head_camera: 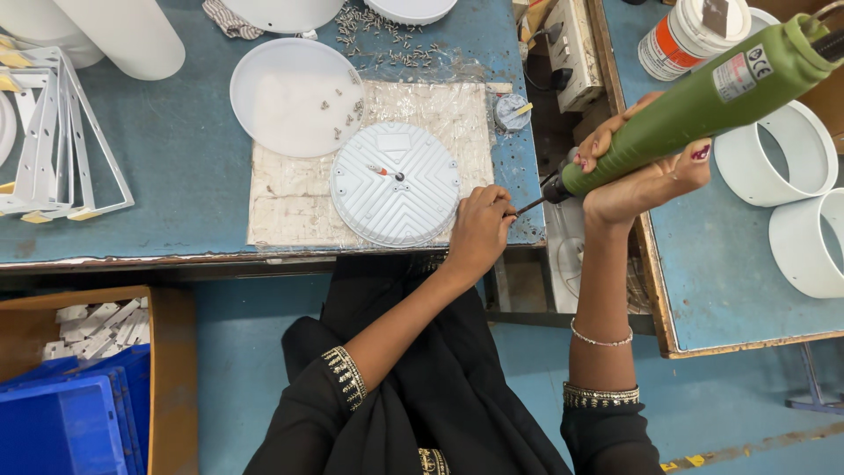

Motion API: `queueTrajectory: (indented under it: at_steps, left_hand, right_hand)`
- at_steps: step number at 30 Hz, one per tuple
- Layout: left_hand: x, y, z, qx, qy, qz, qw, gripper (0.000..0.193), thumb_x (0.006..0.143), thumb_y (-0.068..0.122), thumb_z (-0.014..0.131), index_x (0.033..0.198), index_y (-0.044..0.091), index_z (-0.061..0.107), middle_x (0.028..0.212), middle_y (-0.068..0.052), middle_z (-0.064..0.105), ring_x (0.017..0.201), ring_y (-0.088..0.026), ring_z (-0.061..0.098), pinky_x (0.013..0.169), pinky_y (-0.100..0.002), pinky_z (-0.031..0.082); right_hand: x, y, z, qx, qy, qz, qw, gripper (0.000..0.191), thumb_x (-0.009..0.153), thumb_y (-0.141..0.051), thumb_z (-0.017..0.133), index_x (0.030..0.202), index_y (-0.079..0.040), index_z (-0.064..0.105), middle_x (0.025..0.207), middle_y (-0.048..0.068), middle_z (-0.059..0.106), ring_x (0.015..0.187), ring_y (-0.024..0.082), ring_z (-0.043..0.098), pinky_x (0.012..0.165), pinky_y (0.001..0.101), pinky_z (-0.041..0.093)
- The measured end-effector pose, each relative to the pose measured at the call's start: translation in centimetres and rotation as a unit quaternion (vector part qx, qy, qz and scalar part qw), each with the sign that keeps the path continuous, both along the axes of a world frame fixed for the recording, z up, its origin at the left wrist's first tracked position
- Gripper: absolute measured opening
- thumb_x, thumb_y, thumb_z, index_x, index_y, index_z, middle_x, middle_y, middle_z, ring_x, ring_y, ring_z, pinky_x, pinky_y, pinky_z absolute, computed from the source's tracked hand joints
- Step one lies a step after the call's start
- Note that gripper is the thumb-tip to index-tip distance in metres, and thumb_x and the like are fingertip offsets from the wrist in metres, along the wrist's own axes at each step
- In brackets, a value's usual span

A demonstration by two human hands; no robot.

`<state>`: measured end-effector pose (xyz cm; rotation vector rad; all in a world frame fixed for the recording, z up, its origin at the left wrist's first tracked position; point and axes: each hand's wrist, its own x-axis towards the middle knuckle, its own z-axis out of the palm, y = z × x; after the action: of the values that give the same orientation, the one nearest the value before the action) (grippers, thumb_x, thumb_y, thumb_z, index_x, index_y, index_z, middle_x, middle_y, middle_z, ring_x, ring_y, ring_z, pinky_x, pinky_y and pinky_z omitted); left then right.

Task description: The person assembles LED light fixtures by placing screws into white plastic components and tightening them with a green cordless drill. They repeatedly handle circular LED panels and mounting brackets, securing parts together on a workbench.

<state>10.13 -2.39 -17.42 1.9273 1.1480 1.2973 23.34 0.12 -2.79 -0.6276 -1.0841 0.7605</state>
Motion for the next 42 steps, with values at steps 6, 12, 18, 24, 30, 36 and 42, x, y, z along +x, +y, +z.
queueTrajectory:
  at_steps: [6,12,18,24,30,36,42]
  left_hand:
    - [-0.1,-0.1,0.0,0.009,-0.006,0.002,1.0,0.011,0.084,0.006,0.075,0.094,0.003,0.073,0.11,-0.006,0.062,0.109,-0.025,0.058,0.093,-0.04,0.043]
    - [-0.4,-0.7,0.6,0.042,0.006,0.012,0.999,0.019,0.085,0.006,0.075,0.101,0.001,0.069,0.111,-0.008,0.061,0.108,-0.028,0.058,0.091,-0.042,0.044]
    - [-0.2,-0.2,0.3,0.066,0.02,-0.017,0.997,0.026,0.079,-0.003,0.068,0.104,0.003,0.072,0.108,-0.008,0.064,0.107,-0.03,0.059,0.087,-0.042,0.045]
    - [-0.8,2.8,-1.0,0.123,0.112,-0.132,0.977,0.03,0.075,-0.007,0.062,0.096,0.007,0.077,0.104,-0.008,0.066,0.104,-0.031,0.061,0.088,-0.042,0.048]
    - [-1.0,3.7,-0.9,0.102,0.088,-0.152,0.979,0.016,0.08,-0.004,0.069,0.093,0.003,0.074,0.095,-0.011,0.061,0.1,-0.032,0.061,0.087,-0.042,0.05]
    - [-1.1,3.7,-0.2,0.095,0.083,-0.165,0.978,0.01,0.077,0.005,0.078,0.086,0.005,0.073,0.095,-0.009,0.062,0.095,-0.03,0.061,0.085,-0.041,0.05]
    - [0.0,4.5,-0.4,0.072,0.062,-0.16,0.982,0.019,0.079,0.011,0.081,0.093,0.006,0.07,0.095,-0.007,0.064,0.098,-0.03,0.062,0.086,-0.041,0.05]
  right_hand:
    - [0.2,-0.1,-0.1,0.002,0.002,-0.004,1.0,0.072,0.099,-0.069,0.034,0.105,0.001,0.048,0.067,0.015,0.045,0.049,0.024,0.044,0.045,0.0329,0.04]
    - [1.4,-0.2,0.4,0.014,0.024,0.015,1.0,0.076,0.098,-0.073,0.031,0.103,0.001,0.048,0.066,0.014,0.045,0.049,0.023,0.044,0.046,0.0325,0.04]
    - [3.4,-1.1,1.7,0.027,0.008,-0.003,1.0,0.078,0.098,-0.075,0.031,0.102,0.002,0.049,0.065,0.014,0.044,0.048,0.023,0.042,0.047,0.0338,0.041]
    - [3.6,-2.1,1.4,0.014,0.014,-0.003,1.0,0.08,0.098,-0.075,0.032,0.103,0.002,0.05,0.064,0.015,0.045,0.048,0.024,0.041,0.048,0.0337,0.041]
    - [3.3,-2.5,0.9,-0.001,0.019,0.015,1.0,0.08,0.098,-0.077,0.032,0.102,0.001,0.05,0.064,0.015,0.045,0.047,0.023,0.041,0.047,0.0322,0.039]
    - [3.5,-2.8,0.6,-0.01,0.014,0.02,1.0,0.079,0.098,-0.078,0.032,0.099,0.0,0.049,0.064,0.014,0.045,0.048,0.022,0.041,0.048,0.0319,0.039]
    - [4.2,-2.7,0.6,-0.011,-0.006,0.015,1.0,0.081,0.097,-0.079,0.033,0.103,0.0,0.05,0.065,0.014,0.047,0.048,0.023,0.043,0.049,0.0327,0.039]
